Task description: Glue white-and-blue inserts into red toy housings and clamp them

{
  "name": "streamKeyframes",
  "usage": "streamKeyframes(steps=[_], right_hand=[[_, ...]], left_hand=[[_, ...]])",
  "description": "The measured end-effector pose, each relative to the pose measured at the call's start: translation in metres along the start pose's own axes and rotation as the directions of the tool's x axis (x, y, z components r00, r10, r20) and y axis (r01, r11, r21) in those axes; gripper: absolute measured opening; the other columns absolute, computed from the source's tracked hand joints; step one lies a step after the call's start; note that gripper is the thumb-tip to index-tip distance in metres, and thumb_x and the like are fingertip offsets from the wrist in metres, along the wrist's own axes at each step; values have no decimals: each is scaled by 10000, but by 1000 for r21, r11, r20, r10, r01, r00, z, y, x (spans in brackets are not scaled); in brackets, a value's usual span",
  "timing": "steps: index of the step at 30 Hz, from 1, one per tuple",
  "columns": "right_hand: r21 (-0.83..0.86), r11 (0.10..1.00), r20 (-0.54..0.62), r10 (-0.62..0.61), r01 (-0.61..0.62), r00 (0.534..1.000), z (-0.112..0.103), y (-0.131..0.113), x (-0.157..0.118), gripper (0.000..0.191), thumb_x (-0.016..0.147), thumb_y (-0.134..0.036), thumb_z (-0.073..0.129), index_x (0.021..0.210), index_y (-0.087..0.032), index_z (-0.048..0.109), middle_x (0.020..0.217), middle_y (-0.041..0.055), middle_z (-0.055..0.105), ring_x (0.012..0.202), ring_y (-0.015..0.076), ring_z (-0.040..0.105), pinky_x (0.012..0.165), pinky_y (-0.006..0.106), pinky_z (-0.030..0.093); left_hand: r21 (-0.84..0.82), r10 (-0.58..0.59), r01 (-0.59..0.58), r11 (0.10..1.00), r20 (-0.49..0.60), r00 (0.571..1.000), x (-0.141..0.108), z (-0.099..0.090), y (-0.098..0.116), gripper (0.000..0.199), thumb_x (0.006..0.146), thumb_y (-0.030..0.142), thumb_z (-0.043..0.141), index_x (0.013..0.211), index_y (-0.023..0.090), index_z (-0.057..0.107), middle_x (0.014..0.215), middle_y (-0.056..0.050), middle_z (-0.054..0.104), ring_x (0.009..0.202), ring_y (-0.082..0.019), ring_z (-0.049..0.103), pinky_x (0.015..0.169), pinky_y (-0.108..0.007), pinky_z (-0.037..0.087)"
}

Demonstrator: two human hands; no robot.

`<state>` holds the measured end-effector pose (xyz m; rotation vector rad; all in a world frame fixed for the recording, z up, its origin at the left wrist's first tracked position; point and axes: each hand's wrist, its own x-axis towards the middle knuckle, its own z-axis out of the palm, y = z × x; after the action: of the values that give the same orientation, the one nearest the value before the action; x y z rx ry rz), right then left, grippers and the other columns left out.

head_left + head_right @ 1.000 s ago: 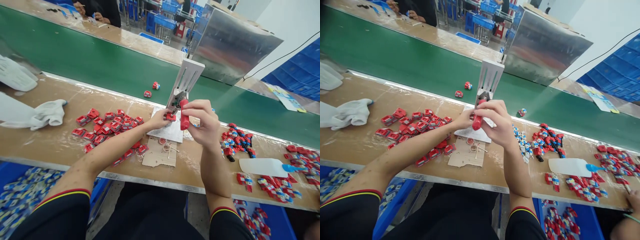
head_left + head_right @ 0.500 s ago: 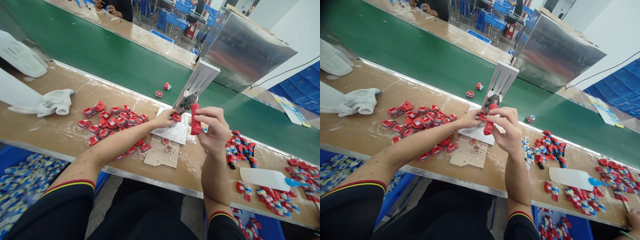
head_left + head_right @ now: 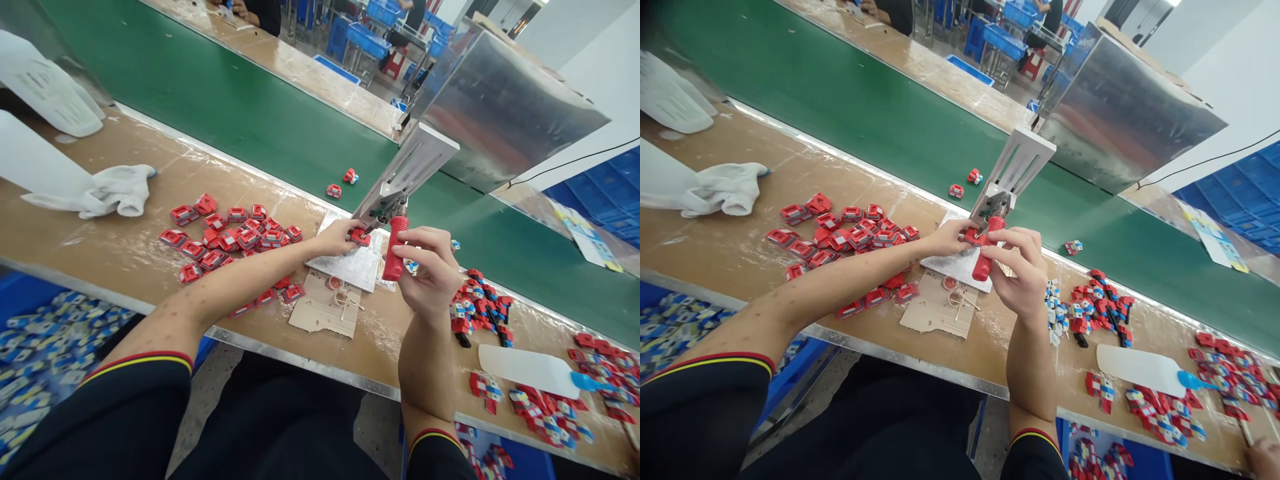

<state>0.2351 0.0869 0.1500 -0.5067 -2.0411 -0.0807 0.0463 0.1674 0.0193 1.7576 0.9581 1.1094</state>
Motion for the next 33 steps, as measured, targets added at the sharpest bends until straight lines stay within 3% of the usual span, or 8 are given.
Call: streamKeyframes(steps=[4, 7, 10, 14, 18, 26, 30, 33], right_hand=[[98, 984, 8, 147, -147, 989, 7, -2, -23, 309, 952, -153, 663, 1120, -397, 752, 1200, 30, 745, 1023, 240, 726, 812, 451, 628], [313, 895, -52, 350, -317, 936, 22, -5, -45, 189, 1003, -350, 634, 1181, -353, 699, 1376, 80, 684, 1073, 232, 761, 778, 405, 659], [575, 664, 1, 584, -478, 812, 32, -13, -51, 375, 965, -651, 660, 1077, -295, 624, 1274, 93, 737, 903, 205, 789, 652, 327, 643], [613, 290, 411, 678, -735, 610, 30, -29, -37, 530, 842, -671, 833, 748, -250, 525, 827, 30, 766, 654, 181, 740, 584, 305, 605], [562, 141, 516, 710, -815, 479, 32, -33, -32, 641, 769, -690, 886, 616, -255, 440, 628, -1, 680, 585, 172, 688, 522, 288, 527], [338, 313, 412, 798, -887, 439, 68, 3, -64, 742, 719, -906, 718, 507, -261, 418, 547, 9, 607, 591, 160, 630, 576, 304, 486], [244, 409, 327, 819, -879, 472, 39, 21, -68, 594, 767, -759, 794, 587, -234, 583, 650, 22, 702, 630, 158, 641, 630, 308, 515], [132, 465, 164, 861, -876, 482, 11, 73, -59, 542, 975, -678, 615, 698, -213, 643, 696, 31, 698, 685, 169, 647, 701, 331, 549]], left_hand=[[24, -4, 5, 1000, -10, 1000, -3, 1, 0, 437, 795, 82, 729, 1226, 151, 737, 1146, -97, 813, 1014, -234, 764, 953, -384, 645], [43, -6, 7, 999, -14, 1000, -5, 2, 1, 430, 811, 83, 724, 1236, 150, 735, 1159, -100, 819, 1026, -232, 771, 956, -383, 645], [70, -14, 14, 997, 2, 1000, -5, -2, 4, 429, 807, 124, 779, 1234, 150, 748, 1168, -108, 825, 1033, -242, 780, 972, -400, 641], [101, -30, 26, 995, 38, 999, -4, -9, 10, 422, 808, 237, 846, 1216, 161, 773, 1135, -104, 837, 1017, -257, 788, 993, -430, 635], [97, -30, 24, 995, 62, 998, -4, -13, 10, 367, 842, 276, 789, 1182, 140, 779, 1109, -124, 841, 1000, -264, 791, 1005, -448, 632], [62, -39, 34, 997, 83, 996, -8, -16, 11, 405, 796, 300, 699, 1163, 142, 765, 1120, -95, 845, 1040, -275, 785, 1034, -434, 632], [66, -54, 50, 997, 59, 997, -9, -15, 13, 429, 784, 333, 703, 1158, 130, 761, 1107, -104, 845, 1007, -272, 785, 1020, -431, 633], [67, -71, 68, 995, 40, 997, -9, -15, 10, 424, 765, 330, 717, 1134, 128, 771, 1073, -106, 846, 942, -256, 775, 976, -419, 635]])
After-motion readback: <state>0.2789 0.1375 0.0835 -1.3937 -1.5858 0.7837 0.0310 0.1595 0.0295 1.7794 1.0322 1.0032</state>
